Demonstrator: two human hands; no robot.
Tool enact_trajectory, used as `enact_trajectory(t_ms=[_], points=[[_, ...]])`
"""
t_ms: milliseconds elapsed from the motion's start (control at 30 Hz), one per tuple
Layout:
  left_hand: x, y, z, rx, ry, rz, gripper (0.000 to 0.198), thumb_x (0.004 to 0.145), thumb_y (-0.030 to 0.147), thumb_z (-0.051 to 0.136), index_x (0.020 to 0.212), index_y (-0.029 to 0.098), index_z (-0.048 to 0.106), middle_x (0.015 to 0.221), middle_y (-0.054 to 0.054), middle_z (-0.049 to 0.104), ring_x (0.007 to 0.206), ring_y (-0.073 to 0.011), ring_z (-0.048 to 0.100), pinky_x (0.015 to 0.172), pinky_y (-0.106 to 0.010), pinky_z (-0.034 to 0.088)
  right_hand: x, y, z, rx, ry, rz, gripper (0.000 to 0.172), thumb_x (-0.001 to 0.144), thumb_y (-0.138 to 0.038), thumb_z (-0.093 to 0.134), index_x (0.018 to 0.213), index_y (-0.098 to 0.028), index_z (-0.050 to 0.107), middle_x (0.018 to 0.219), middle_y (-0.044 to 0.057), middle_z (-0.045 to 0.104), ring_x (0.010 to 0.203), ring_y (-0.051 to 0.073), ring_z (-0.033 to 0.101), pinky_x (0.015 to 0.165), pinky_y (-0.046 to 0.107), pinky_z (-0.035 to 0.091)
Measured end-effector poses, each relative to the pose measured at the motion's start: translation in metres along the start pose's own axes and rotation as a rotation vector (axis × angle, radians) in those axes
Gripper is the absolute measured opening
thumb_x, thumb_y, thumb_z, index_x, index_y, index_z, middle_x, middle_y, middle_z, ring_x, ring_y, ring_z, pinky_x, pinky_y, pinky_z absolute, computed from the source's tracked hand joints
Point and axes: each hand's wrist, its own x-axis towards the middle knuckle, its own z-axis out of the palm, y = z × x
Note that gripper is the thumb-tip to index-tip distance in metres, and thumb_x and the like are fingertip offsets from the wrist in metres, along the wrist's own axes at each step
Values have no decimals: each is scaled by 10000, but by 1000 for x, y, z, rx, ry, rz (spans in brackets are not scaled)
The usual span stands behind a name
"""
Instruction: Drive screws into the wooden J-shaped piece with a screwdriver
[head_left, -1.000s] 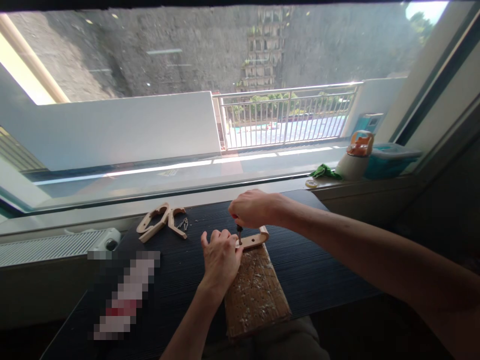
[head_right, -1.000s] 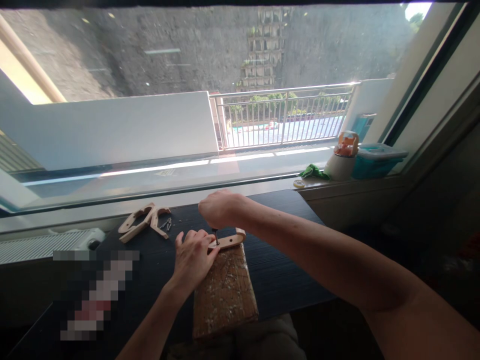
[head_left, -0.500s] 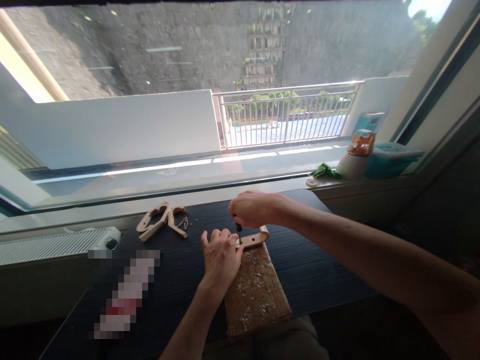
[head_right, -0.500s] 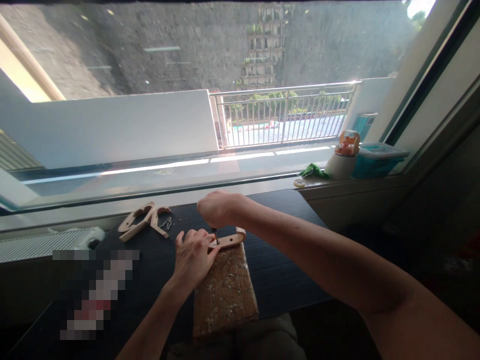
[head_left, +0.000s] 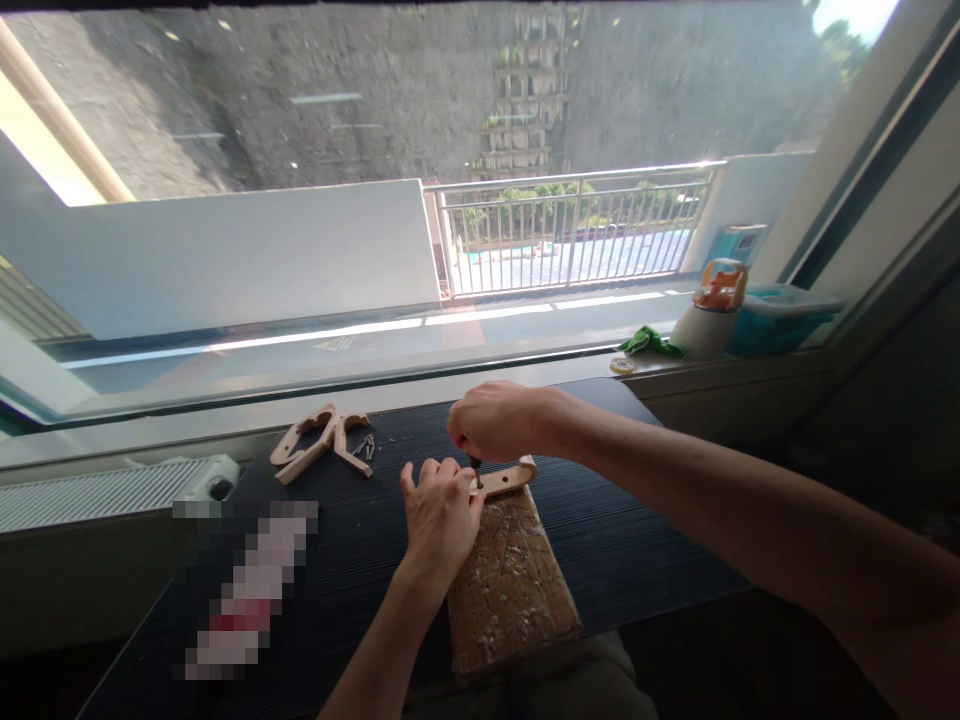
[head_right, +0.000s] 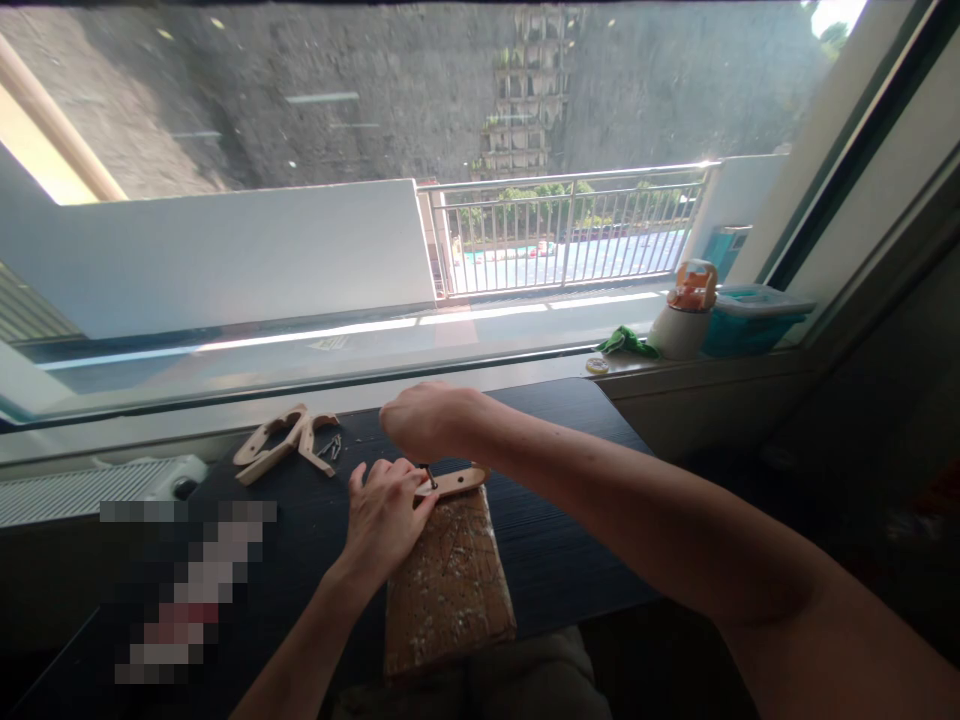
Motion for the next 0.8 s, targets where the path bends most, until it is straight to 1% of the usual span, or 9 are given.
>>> enact_trajectory(t_ms=[133,267,367,433,600,700,800], points=[[0,-1,0,-1,-5,-1,129,775,283,575,872,237,646,873,-27,612,925,-234,490,990,-498,216,3,5,5,2,23,1,225,755,-147,481,863,-110,675,872,114,687,757,179,600,600,260,387],[-1,0,-1,-3,-7,-2,130,779,278,567,875,236,645,884,-32,610,934,-235,486,993,-493,216,5,9,9,-1,42,18,245,788,-175,452,858,-101,676,843,125,685,750,187,604,590,265,386],[-1,0,-2,-6,-3,3,131,781,271,563,874,234,647,882,-35,610,933,-238,489,992,-496,219,7,9,9,-1,48,36,265,800,-208,448,875,-106,680,850,130,684,765,198,606,591,272,390],[-2,1,-2,-5,-2,2,134,779,270,566,878,236,648,883,-35,611,933,-237,490,995,-497,216,6,8,6,2,34,35,253,783,-226,479,878,-118,687,861,121,686,770,200,604,594,274,393],[-2,0,-1,7,0,3,131,781,288,568,866,231,650,883,-37,612,934,-232,485,998,-482,214,4,3,-2,-4,-19,2,258,720,-158,526,916,-131,691,876,99,689,766,188,597,598,266,387],[-1,0,-1,8,0,9,127,778,289,571,855,230,652,873,-34,609,926,-233,485,988,-487,221,4,2,-1,2,-3,-19,236,741,-148,505,889,-105,685,874,114,686,765,181,598,605,261,387],[-1,0,-1,5,-2,7,133,776,288,574,872,233,649,873,-31,608,928,-235,484,988,-491,217,6,4,5,19,25,-9,234,777,-172,484,887,-104,679,873,116,685,781,180,601,630,262,395]])
